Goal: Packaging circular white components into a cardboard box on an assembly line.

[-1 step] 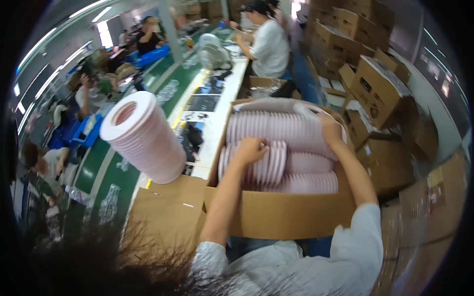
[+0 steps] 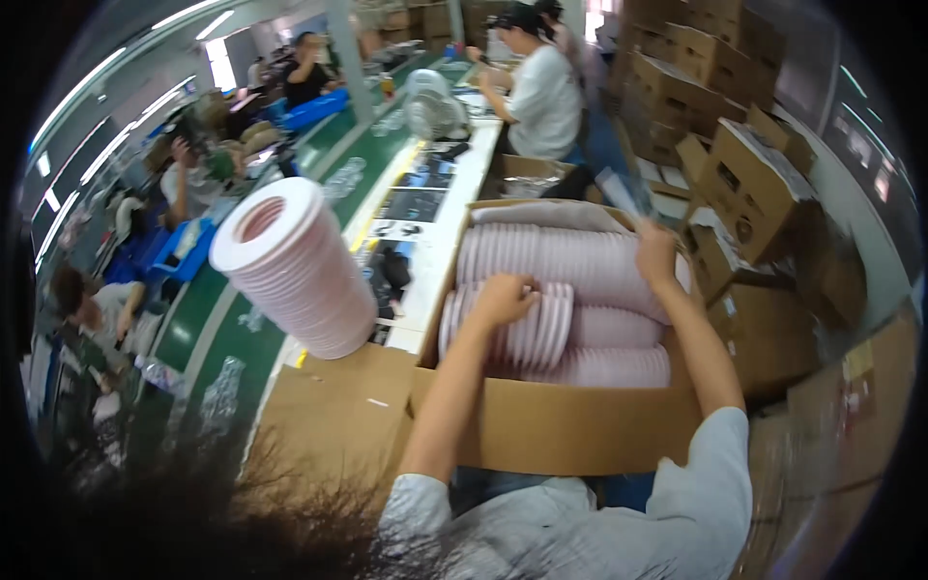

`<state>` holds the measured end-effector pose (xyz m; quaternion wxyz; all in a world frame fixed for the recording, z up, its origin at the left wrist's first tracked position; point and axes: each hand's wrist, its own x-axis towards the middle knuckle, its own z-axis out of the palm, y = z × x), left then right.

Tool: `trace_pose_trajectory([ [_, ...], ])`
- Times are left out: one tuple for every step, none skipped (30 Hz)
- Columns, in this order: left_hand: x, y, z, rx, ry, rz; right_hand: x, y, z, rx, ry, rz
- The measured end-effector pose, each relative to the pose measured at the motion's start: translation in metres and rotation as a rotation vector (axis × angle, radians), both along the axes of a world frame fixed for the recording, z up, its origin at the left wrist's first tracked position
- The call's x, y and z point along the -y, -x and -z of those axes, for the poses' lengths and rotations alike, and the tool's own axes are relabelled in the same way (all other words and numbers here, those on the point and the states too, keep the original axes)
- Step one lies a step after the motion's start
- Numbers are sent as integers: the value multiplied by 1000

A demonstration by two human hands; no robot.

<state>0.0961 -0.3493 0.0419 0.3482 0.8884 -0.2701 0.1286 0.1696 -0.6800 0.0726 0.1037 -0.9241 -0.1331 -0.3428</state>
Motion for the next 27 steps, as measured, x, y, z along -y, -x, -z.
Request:
trace_pose_trajectory([
  [6,2,0,-41,8,3,-23,3,-28,8,-319,-4],
  [-4,8,2,-90,0,-31,-69,3,-52,-13,-656,-39],
  [-10,12,5,-39,-6,-34,-108,3,-79,-117,-1027,-264],
  [5,8,-2,34,4,21,-121,4,-116,-185,-1369,-461],
  [-7,13,3,30,-16,-27,-158,-8,-127,-379,-1533,-640],
  [-4,12,-1,29,-38,-14,-178,-16,-149,-542,-1666,-800],
  [-6,11,-2,19,-62,-13,-217,-15,-168,-593,-1740,-865],
  [-6,9,-1,27,-66,-23,-256,-11,-187,-635,-1811,-924],
  [-3,5,-1,43,-43,-18,-288,-17,-199,-664,-1804,-999],
  [-4,4,-2,54,-20,-21,-323,-15,-209,-704,-1799,-1075],
  [-5,5,-3,60,-2,-16,-352,-9,-218,-743,-1669,-1062],
  [-11,4,0,59,-5,-31,-387,1,-224,-791,-1539,-1046],
  [-28,9,8,60,8,-72,-432,24,-228,-864,-1484,-1049],
  [-29,7,11,73,25,-70,-455,40,-233,-892,-1430,-1028],
  [-36,-4,28,88,56,-43,-483,63,-238,-928,-1381,-1064],
  [-29,-4,23,92,57,-23,-494,59,-231,-938,-1343,-1055],
  [-15,4,4,194,182,16,-495,46,-225,-887,-1281,-1014],
  [-4,17,-17,294,305,48,-498,33,-218,-840,-1219,-980],
  [20,27,-47,209,318,123,-483,-4,-215,-695,-1086,-917],
  [29,35,-62,216,314,152,-475,-19,-215,-563,-952,-852],
  [2,49,-60,156,427,107,-497,16,-215,-655,-828,-771],
  [-25,62,-55,108,545,56,-516,59,-218,-734,-691,-699],
  [-26,66,-58,115,542,57,-516,64,-220,-727,-690,-702],
  [-23,64,-57,111,529,57,-511,64,-220,-558,-507,-607],
  [-18,61,-56,105,516,60,-505,62,-221,-392,-327,-503],
  [-12,57,-54,101,517,77,-494,58,-220,-388,-330,-486],
  [-15,51,-45,162,453,55,-489,72,-225,-419,-207,-466],
])
